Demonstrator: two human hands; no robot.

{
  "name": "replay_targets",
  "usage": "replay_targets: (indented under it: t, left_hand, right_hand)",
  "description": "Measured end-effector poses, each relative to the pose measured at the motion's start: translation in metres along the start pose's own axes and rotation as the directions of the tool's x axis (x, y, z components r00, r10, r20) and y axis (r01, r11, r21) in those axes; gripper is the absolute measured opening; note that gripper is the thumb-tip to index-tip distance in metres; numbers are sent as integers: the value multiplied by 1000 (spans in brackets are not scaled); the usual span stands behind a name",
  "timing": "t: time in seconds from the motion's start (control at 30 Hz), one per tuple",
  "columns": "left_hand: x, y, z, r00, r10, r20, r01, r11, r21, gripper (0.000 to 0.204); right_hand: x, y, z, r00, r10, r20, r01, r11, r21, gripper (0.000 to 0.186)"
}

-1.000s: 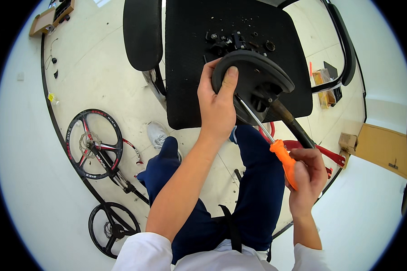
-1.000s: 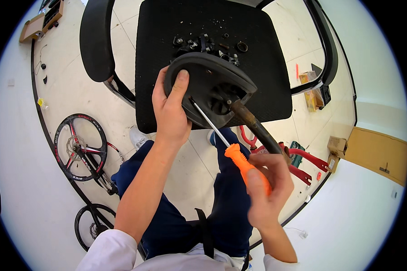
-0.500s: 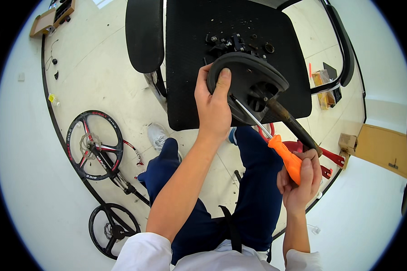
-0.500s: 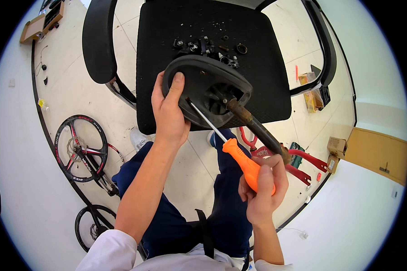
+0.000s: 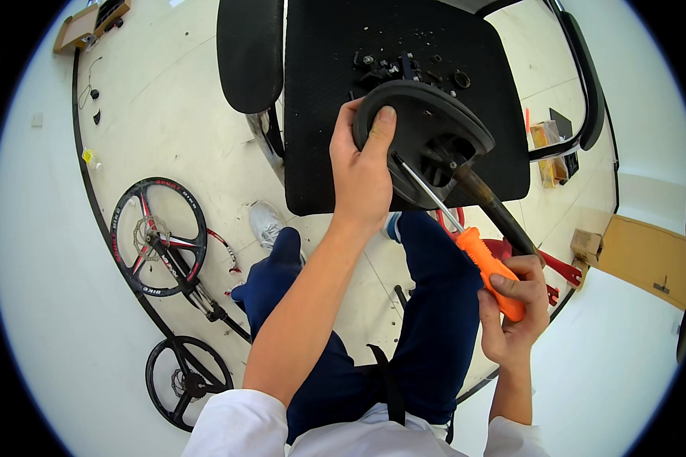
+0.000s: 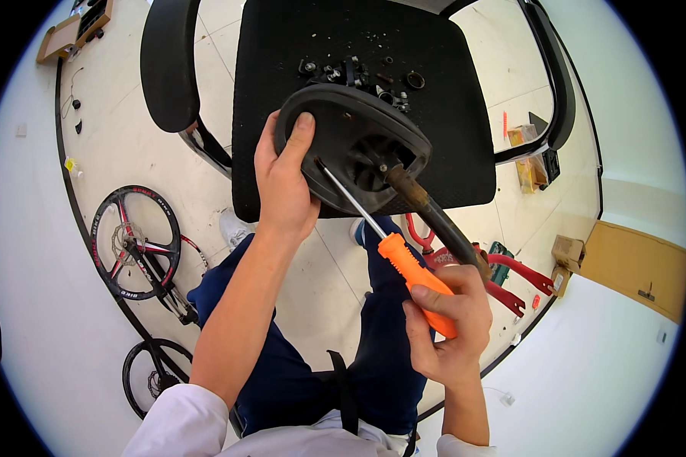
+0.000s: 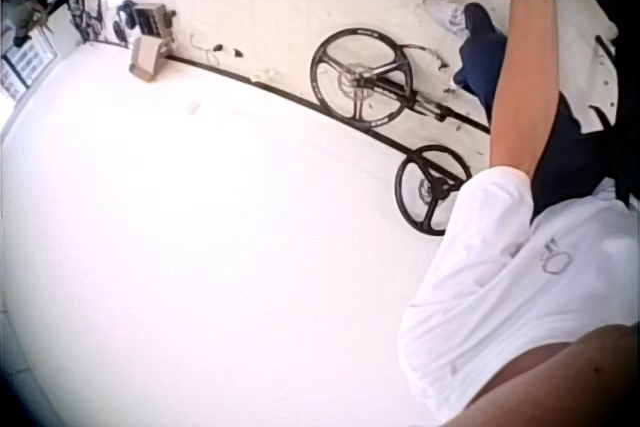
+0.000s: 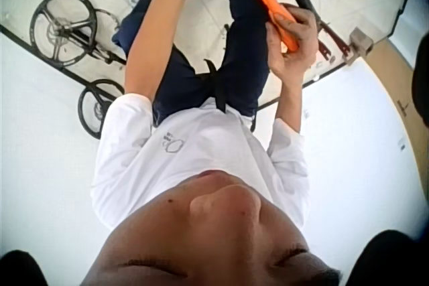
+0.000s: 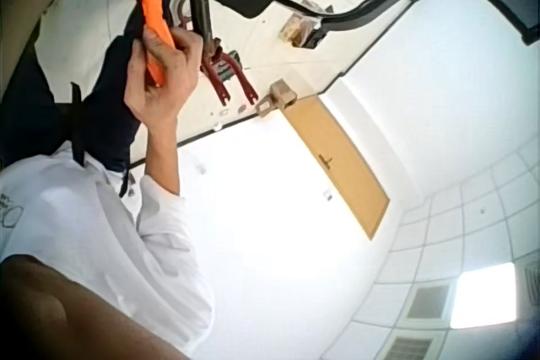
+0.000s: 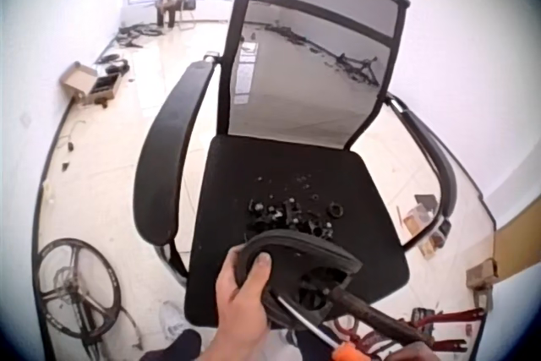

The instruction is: The person sits on a chair and uses a screwdriver to pry and separate a black plastic bicycle part held in a red bench vise. They repeatedly insert the screwdriver into slots and apply leverage to loosen the component.

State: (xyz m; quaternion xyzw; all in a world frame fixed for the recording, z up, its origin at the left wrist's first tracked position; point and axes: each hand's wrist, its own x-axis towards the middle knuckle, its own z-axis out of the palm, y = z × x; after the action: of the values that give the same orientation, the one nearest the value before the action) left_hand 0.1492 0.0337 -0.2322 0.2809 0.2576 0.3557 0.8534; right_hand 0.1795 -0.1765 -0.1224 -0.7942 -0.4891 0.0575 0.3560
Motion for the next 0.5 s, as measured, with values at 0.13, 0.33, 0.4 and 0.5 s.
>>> replay_targets:
  t: [0.13,0.33,0.4,0.5]
  left_hand:
    - [0,0,0,1000,8,2,-8,1000,13,36]
    - [-1,-2,3,1000,-21,-15,21,1000,1,36]
    - [0,-2,4,999,-34,-17,34,999,-9,36]
    - [0,-3,0,1000,-20,-15,20,1000,-1,35]
  right_hand:
    - [0,-4,-1,991,127,-36,-121,983,136,30]
    - [-6,-21,22,850,518,-96,-364,710,603,39]
    - [-6,-22,21,818,569,-82,-436,706,559,43]
    - [-2,-27,17,800,595,-74,-477,706,524,25]
